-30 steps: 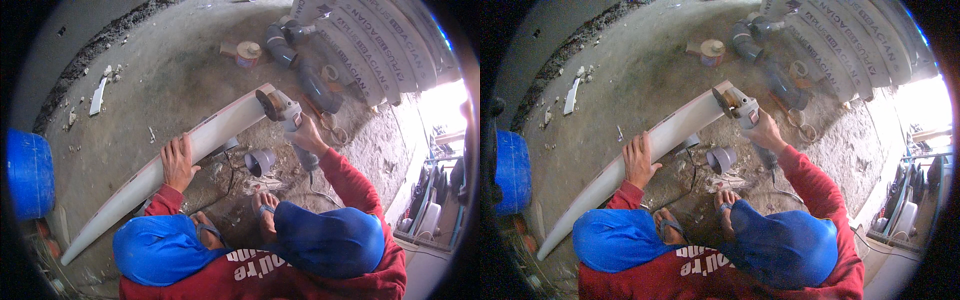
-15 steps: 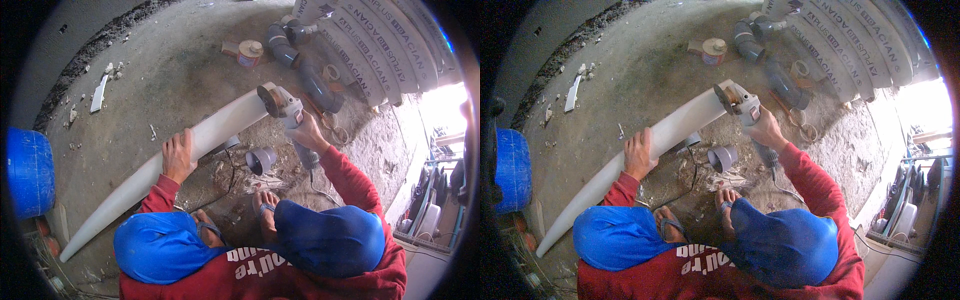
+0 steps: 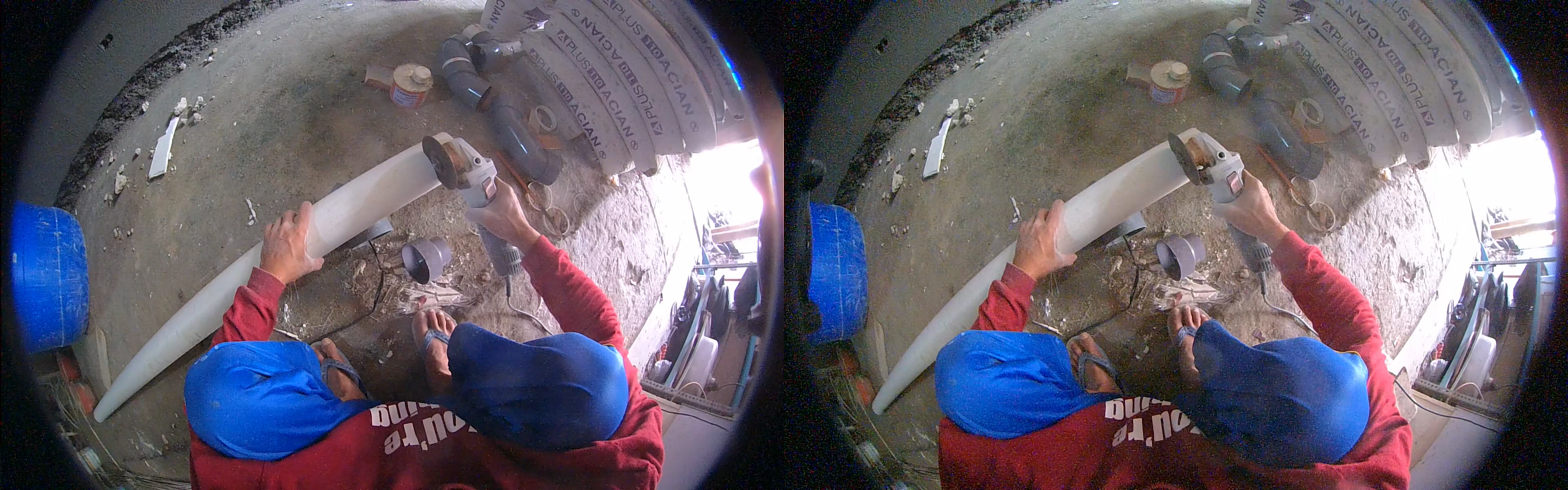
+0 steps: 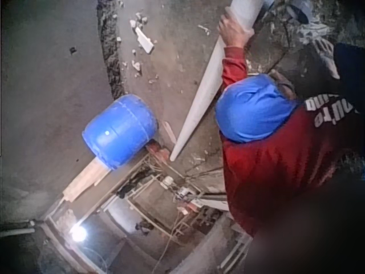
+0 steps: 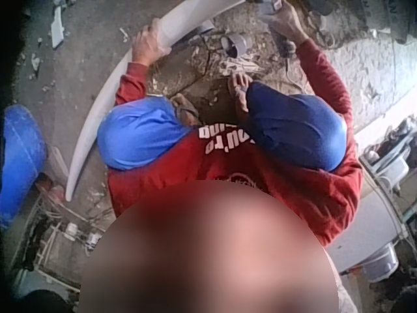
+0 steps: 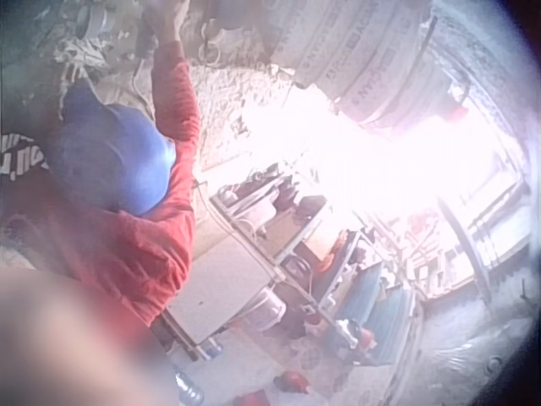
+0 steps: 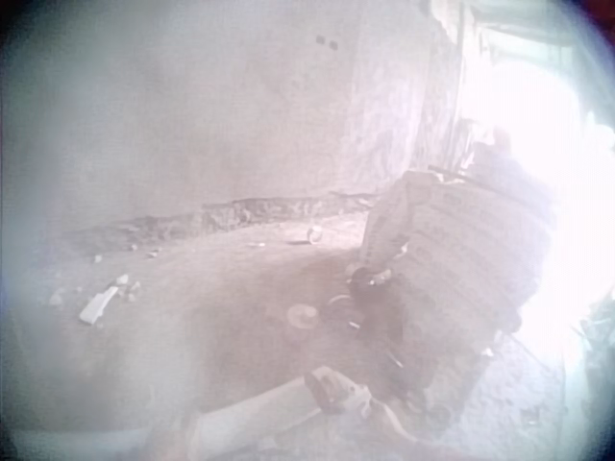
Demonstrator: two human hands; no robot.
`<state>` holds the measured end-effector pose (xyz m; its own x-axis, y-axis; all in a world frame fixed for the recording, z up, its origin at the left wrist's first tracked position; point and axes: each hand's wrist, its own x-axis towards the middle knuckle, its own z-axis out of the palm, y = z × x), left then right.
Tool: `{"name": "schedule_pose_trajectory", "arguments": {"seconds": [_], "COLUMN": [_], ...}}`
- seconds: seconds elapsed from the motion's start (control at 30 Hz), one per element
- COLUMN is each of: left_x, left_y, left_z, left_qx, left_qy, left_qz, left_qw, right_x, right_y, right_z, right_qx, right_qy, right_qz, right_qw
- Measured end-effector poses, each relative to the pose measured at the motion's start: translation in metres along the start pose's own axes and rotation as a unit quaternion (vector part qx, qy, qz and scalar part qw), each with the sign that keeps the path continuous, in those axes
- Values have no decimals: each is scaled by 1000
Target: The person measures and marks a white PVC pipe, then uses an angle grinder to cut it. They test fit a gray elbow fitting, sand the cut edge, and handle additional pipe pieces and fittings.
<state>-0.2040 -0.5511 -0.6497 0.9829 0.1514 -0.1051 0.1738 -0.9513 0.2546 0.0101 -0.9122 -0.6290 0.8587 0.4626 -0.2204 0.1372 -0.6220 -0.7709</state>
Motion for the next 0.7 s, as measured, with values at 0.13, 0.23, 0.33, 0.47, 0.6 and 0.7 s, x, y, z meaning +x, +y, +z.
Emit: {"name": "schedule_pose_trajectory", "arguments": {"seconds": [0.13,0.23,0.33,0.47,0.6,0.7], "left_x": [4,9,14,19,23,26], "left_y": [-4,-8,-15,-24,-28,-29], "left_z": [-3,-3,-2,-1,-1,-3], "left_qx": [-25,-45,-71,-119,-139,-153], "left_qy": [-23,-35,-57,-61,-71,-81], "left_qz": [-1,0,0,26,35,33], "left_qw": [999,998,996,991,987,984], "right_x": [1,3,3,1,0,-1], "right_y": [3,6,6,3,-2,-3], "right_z": [2,3,3,2,1,1], "right_qx": [2,3,13,8,26,22], "right_qy": [7,7,3,2,2,3], "right_qz": [-7,-11,-8,-2,-6,-6], "right_qw": [1000,1000,1000,1000,1000,1000]}}
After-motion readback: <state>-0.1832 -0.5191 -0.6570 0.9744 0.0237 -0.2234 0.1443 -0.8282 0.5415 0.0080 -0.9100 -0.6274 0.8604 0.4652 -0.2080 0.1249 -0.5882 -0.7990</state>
